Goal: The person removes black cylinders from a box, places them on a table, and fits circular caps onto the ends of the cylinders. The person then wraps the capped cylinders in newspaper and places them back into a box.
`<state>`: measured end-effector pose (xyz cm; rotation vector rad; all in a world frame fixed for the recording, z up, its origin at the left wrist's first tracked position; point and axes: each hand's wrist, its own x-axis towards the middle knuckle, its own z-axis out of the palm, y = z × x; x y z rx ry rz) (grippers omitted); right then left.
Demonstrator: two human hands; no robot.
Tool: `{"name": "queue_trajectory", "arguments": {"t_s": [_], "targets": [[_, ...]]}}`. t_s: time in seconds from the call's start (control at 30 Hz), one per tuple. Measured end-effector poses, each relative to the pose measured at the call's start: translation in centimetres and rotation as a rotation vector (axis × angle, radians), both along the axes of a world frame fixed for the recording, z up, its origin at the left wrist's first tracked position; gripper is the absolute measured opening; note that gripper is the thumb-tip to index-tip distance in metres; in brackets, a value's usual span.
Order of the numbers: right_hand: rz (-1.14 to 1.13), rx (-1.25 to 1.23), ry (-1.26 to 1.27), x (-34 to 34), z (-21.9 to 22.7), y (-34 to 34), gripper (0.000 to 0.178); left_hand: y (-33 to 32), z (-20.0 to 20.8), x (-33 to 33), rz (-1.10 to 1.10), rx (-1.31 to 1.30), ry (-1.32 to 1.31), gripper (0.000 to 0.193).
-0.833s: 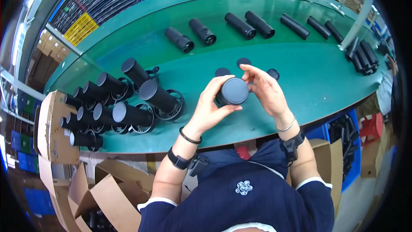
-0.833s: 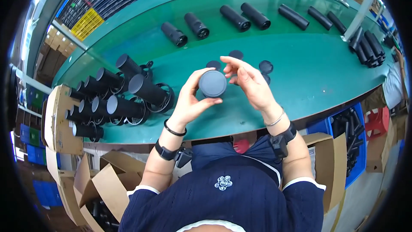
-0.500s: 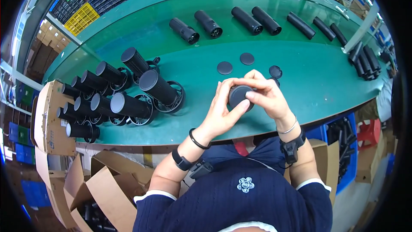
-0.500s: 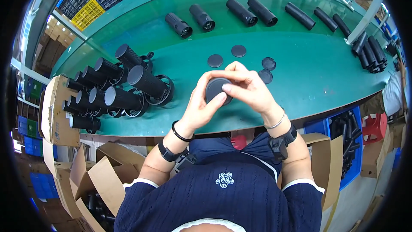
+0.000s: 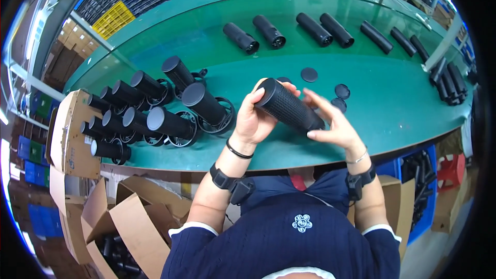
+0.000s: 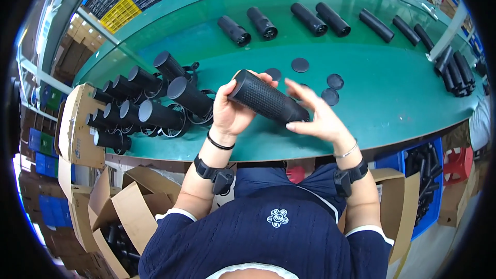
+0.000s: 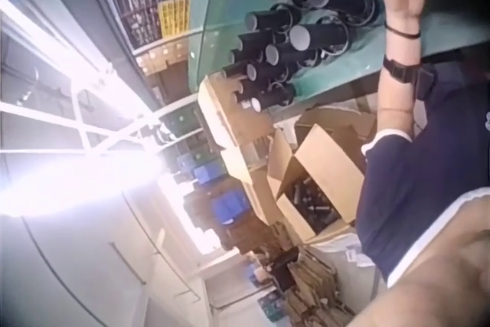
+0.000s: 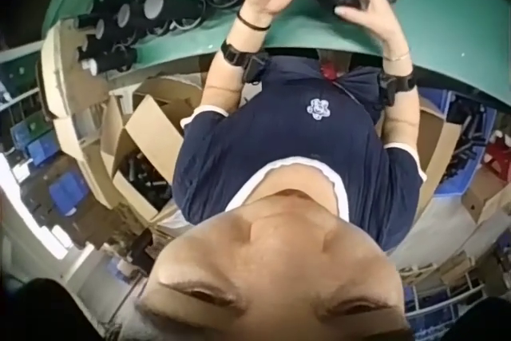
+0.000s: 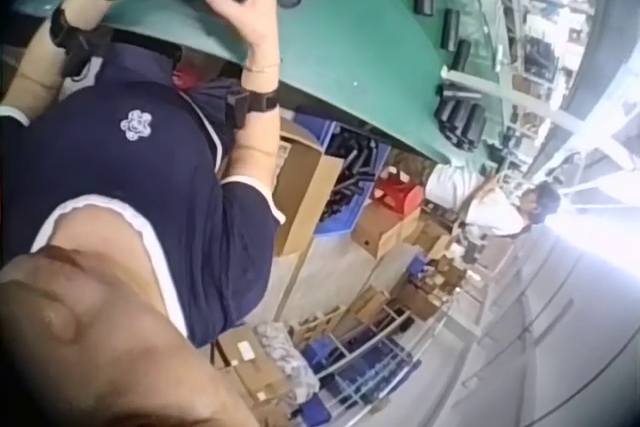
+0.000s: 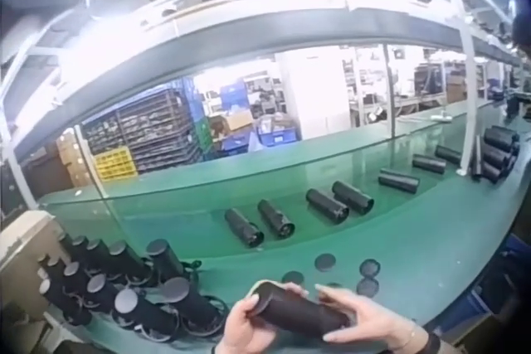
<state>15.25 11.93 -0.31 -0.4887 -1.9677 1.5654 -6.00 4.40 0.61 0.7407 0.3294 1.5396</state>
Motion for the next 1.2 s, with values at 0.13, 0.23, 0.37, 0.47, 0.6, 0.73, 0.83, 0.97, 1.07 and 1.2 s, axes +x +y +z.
{"name": "queue_trajectory", "arguments": {"t_s": [0.13,0.23,0.37,0.47,0.6,0.73,0.83,0.97,1.07,1.2], "targets": [[-0.188,0.274,-0.049,-1.2,-0.6,-2.0,0.075,0.4,-0.6,0.3,0.106,-0.152,-0.162,0.053],[-0.315,0.445,-0.064,-1.3,-1.4,-2.2,0.076,0.4,-1.2,1.0,0.049,-0.130,-0.286,0.057],[-0.390,0.549,-0.085,0.2,-2.7,-2.4,0.077,1.2,-1.5,2.0,0.041,0.054,-0.110,0.054],[-0.220,0.513,-0.022,-0.4,-2.7,-1.6,0.075,0.9,-0.7,0.6,0.129,0.003,0.031,0.059],[-0.261,0.255,0.034,-0.9,-3.6,-3.0,0.074,1.7,-0.7,0.3,0.130,-0.167,-0.023,0.057],[-0.360,0.248,-0.034,0.0,-4.7,-3.1,0.075,3.2,-1.9,0.0,0.001,-0.229,-0.034,0.054],[-0.354,0.263,-0.094,-0.2,-5.2,-2.5,0.073,3.0,-2.5,-0.4,0.031,-0.210,-0.048,0.046],[-0.301,0.361,-0.111,-0.6,-5.4,-1.8,0.070,2.8,-2.0,-0.2,0.092,-0.255,0.037,0.036],[-0.247,0.402,-0.125,-0.6,-5.3,-1.9,0.068,2.9,-2.6,-0.6,0.094,-0.249,0.042,0.038],[-0.142,0.373,-0.140,-0.7,-4.9,-2.3,0.073,2.8,-3.1,-1.1,0.119,-0.242,0.006,0.038]]}}
